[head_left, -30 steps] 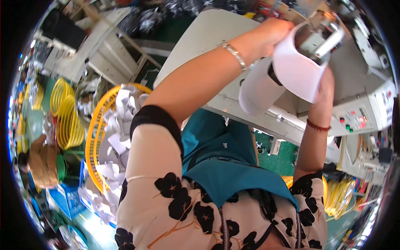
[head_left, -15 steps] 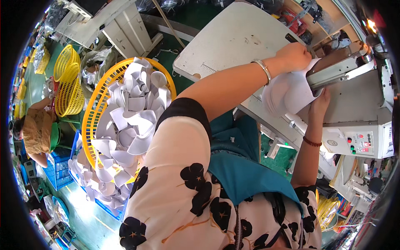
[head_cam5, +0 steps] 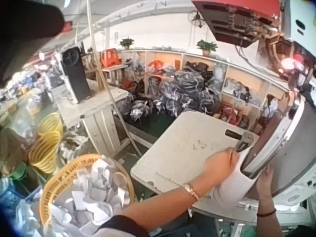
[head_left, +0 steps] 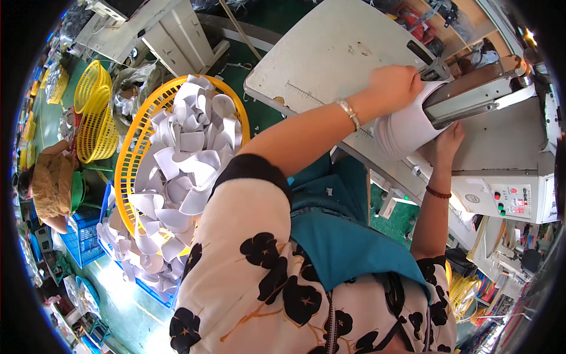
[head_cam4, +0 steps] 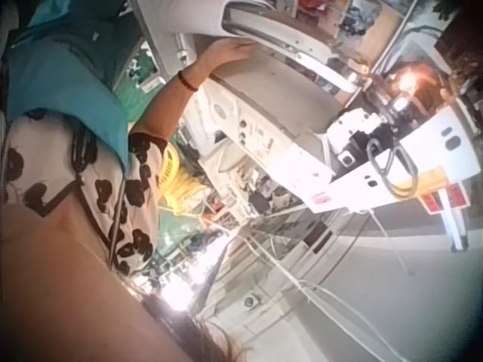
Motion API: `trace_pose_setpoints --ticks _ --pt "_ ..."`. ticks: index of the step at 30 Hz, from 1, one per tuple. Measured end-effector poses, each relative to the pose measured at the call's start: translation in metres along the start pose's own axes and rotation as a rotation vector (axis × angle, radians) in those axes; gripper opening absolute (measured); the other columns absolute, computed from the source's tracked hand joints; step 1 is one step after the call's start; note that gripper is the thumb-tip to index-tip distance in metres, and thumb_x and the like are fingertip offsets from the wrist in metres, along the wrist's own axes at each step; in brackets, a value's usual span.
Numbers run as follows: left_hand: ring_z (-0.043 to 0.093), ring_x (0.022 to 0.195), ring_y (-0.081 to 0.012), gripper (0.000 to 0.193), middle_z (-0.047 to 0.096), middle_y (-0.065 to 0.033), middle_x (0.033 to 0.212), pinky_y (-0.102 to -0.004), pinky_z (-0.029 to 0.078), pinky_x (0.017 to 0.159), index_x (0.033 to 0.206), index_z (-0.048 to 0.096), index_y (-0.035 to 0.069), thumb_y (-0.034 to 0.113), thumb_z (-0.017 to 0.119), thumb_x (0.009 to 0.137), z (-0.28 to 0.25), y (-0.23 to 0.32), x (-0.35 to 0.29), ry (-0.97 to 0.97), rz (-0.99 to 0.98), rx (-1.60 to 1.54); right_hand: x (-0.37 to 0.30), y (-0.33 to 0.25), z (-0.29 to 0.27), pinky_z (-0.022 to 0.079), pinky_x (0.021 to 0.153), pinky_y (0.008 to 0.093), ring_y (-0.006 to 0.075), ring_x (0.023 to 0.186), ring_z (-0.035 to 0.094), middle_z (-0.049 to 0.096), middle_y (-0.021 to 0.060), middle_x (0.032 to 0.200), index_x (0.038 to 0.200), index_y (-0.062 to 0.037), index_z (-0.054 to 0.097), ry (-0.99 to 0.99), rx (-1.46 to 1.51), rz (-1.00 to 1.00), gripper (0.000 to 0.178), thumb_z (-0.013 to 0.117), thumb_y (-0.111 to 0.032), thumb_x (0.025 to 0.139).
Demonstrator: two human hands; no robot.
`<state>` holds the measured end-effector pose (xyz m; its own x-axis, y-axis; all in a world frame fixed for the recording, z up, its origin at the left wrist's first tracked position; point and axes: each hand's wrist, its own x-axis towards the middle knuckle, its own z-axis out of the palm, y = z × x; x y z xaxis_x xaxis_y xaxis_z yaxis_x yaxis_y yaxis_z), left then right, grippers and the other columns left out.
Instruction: The person stitches together white shoe upper components using a post-bed industrial sewing machine.
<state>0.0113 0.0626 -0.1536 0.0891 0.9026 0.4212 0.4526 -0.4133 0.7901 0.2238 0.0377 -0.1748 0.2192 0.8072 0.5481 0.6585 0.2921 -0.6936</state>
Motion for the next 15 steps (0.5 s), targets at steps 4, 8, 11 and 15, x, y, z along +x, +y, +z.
trace_pose_setpoints --ticks 4,8,11,15 --pt "0.062 0.069 -0.0310 0.021 0.063 -0.0151 0.074 -0.0410 0.049 0.062 0.092 0.062 0.011 0.026 0.056 0.078 -0.045 -0.016 -0.051 -0.144 -0.024 0.223 -0.024 -0.012 -0.004 0.039 0.053 0.0231 0.0071 0.057 0.045 0.052 0.0030 0.063 0.105 0.0028 0.056 -0.023 -0.001 0.067 0.025 0.039 -0.012 0.094" --pt "0.063 0.068 -0.0283 0.022 0.063 -0.0130 0.074 -0.0365 0.050 0.060 0.097 0.064 0.013 0.019 0.061 0.076 -0.150 -0.078 -0.144 0.007 -0.075 0.524 -0.072 -0.047 -0.014 0.029 0.042 0.0181 0.0020 0.048 0.038 0.045 -0.0015 0.057 0.108 -0.0003 0.056 -0.045 0.225 0.096 0.021 0.046 -0.008 0.092" --pt "0.062 0.071 -0.0357 0.021 0.064 -0.0160 0.075 -0.0429 0.049 0.060 0.083 0.064 0.010 0.029 0.055 0.080 -0.228 -0.111 -0.216 0.029 -0.631 0.859 -0.112 -0.033 -0.022 0.029 0.043 0.0183 0.0024 0.048 0.037 0.046 -0.0016 0.059 0.109 -0.0005 0.056 0.013 0.278 0.001 0.021 0.050 -0.001 0.088" --pt "0.062 0.073 -0.0376 0.040 0.064 -0.0179 0.081 -0.0464 0.049 0.063 0.079 0.066 0.009 0.047 0.055 0.079 -0.253 -0.152 -0.294 -0.214 -0.942 0.993 -0.143 -0.045 -0.010 0.034 0.045 0.0200 0.0047 0.050 0.042 0.054 0.0001 0.067 0.099 -0.0007 0.059 -0.177 0.193 -0.200 0.016 0.054 0.001 0.085"
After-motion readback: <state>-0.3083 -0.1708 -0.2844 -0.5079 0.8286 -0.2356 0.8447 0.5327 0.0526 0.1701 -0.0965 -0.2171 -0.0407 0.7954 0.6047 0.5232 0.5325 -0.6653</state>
